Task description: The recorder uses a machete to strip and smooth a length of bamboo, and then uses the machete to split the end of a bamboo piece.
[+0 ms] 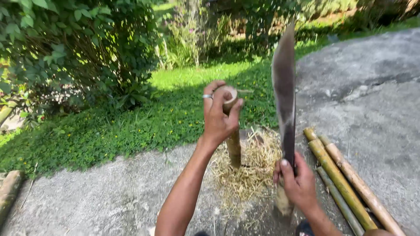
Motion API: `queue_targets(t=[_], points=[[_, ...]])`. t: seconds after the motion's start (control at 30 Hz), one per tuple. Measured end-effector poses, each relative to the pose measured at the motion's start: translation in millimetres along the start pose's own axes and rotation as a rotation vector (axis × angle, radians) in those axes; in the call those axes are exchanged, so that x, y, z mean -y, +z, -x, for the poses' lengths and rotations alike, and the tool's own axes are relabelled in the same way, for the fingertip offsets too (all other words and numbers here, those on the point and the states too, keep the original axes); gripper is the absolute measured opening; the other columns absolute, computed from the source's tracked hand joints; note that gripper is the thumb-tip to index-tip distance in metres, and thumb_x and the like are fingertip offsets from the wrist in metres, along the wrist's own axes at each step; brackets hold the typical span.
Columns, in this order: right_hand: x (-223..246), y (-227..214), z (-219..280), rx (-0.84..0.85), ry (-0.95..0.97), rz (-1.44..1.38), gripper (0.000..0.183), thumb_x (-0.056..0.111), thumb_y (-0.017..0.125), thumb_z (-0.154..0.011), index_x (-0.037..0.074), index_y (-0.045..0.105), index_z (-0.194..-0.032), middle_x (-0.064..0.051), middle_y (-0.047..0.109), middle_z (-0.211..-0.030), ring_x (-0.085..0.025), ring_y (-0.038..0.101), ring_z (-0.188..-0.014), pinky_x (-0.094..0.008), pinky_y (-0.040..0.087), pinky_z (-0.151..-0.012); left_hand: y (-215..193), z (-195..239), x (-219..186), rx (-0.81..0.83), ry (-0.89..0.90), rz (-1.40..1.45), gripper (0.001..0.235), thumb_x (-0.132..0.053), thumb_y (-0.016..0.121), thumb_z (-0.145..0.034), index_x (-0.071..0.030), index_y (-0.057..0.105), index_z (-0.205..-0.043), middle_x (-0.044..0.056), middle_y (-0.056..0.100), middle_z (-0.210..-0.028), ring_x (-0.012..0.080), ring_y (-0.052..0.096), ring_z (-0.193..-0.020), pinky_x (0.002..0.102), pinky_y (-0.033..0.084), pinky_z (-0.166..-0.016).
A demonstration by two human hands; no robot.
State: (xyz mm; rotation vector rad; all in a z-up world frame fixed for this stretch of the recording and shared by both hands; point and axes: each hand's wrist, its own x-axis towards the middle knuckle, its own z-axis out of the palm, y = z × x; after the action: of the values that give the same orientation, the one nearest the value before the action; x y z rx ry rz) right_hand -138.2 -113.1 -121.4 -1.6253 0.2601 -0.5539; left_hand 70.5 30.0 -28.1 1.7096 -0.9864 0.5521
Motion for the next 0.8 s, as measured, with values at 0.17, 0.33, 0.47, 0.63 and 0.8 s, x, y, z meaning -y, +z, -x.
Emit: queue_targets(t=[0.17,0.33,0.47,0.63,0.8], points=[[17,2,-42,0.051,-0.109,-0.029,0.037,0.017,0.047,-0.102,-0.001,0.052,-0.134,-0.005,0.064,-0.076,-0.011,0.061,-0.059,-0.028,0.054,-0.052,-3,-20,10,0.0,0.13,0.147,0.027,-0.015,0.076,-0.097,-0.003,0.055,-0.108,0.021,0.041,-0.14,0.0269,0.059,-0.115,0.034,0.063,-0.09],[20,-4,-33,0.04,-0.16,0.159,0.038,0.017,0.047,-0.105,-0.001,0.056,-0.137,-0.003,0.062,-0.07,-0.01,0.061,-0.057,-0.028,0.053,-0.052,6,-1,5,-0.092,0.219,0.005,0.03,-0.011,0.08,-0.091,-0.004,0.054,-0.103,0.02,0.046,-0.135,0.0279,0.055,-0.115,0.041,0.053,-0.097],[8,-9,-1,0.035,-0.203,0.297,0.033,0.018,0.047,-0.105,0.0,0.058,-0.131,-0.002,0.064,-0.066,-0.01,0.064,-0.055,-0.029,0.053,-0.052,16,29,-4,-0.071,0.255,0.051,0.031,-0.013,0.08,-0.096,-0.006,0.051,-0.105,0.02,0.046,-0.141,0.0309,0.058,-0.121,0.038,0.054,-0.099],[29,-5,26,-0.003,-0.205,0.361,0.024,0.019,0.05,-0.104,0.001,0.062,-0.114,-0.002,0.066,-0.062,-0.012,0.068,-0.053,-0.031,0.054,-0.05,12,49,-37,-0.094,0.377,0.006,0.029,-0.019,0.077,-0.096,-0.008,0.051,-0.102,0.016,0.048,-0.143,0.035,0.057,-0.125,0.043,0.052,-0.104],[49,7,56,0.008,-0.252,0.38,0.027,0.019,0.049,-0.102,0.001,0.058,-0.12,-0.005,0.064,-0.057,-0.018,0.067,-0.048,-0.036,0.052,-0.047,14,93,-43,-0.116,0.175,-0.036,0.023,-0.026,0.051,-0.109,-0.004,0.058,-0.105,0.024,0.047,-0.139,0.0362,0.049,-0.127,0.049,0.044,-0.111]])
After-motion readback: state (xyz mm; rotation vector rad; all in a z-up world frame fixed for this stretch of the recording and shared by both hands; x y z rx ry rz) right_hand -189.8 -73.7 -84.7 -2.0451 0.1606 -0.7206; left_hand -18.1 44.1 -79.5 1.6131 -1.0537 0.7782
